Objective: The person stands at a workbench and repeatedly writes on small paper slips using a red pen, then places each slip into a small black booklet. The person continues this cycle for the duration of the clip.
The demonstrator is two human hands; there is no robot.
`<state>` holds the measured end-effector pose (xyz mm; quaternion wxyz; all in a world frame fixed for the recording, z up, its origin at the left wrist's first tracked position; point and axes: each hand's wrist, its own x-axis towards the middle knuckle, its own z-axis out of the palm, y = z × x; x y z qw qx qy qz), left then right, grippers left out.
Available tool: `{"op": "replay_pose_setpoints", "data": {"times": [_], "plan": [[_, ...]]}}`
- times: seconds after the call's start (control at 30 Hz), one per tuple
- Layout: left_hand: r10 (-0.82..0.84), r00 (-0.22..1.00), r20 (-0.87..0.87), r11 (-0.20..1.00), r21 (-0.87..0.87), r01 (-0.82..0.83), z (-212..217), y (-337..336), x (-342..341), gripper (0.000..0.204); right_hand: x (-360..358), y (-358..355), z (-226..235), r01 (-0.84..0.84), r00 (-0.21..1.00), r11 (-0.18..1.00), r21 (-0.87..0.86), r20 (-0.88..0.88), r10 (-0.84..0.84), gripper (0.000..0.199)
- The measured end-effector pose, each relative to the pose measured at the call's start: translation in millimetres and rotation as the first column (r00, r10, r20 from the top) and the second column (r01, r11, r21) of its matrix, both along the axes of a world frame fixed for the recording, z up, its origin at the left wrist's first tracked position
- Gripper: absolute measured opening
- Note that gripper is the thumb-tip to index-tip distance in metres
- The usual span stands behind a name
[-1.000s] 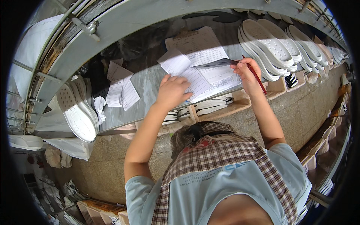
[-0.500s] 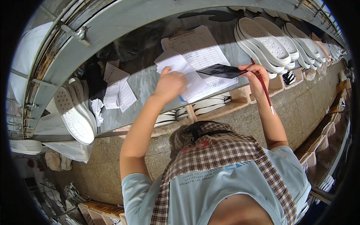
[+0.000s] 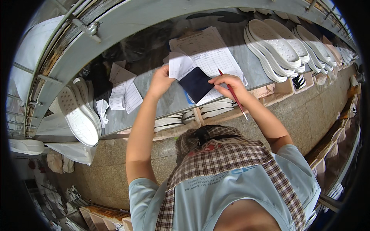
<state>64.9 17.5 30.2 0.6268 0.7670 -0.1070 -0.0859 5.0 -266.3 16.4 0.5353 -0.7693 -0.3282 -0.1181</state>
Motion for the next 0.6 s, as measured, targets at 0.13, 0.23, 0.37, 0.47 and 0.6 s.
{"op": "replay_pose_setpoints", "data": {"times": [0.13,0.23,0.37,0.47,0.6], "plan": [[-0.015,0.999,0.034,0.997,0.077,0.012,-2,-2,-2,0.019,11,12,-9,0.005,1.0,1.0,-0.012,0.019,-0.005,0.014],[-0.115,0.965,0.235,0.953,0.301,0.04,2,-6,-8,0.019,13,14,-11,0.026,0.999,0.999,-0.036,0.026,-0.025,0.016],[-0.368,0.838,0.404,0.688,0.724,-0.047,1,-12,-32,0.019,6,8,-3,0.103,0.986,0.994,-0.035,0.133,-0.098,0.017],[-0.213,0.834,0.509,0.688,0.685,-0.242,-13,-24,-44,0.023,9,8,9,0.237,0.971,0.962,0.136,-0.01,-0.238,0.013],[-0.031,0.842,0.539,0.698,0.614,-0.368,-31,-39,-46,0.031,42,28,19,0.224,0.881,0.856,0.467,-0.472,0.027,0.022]]}}
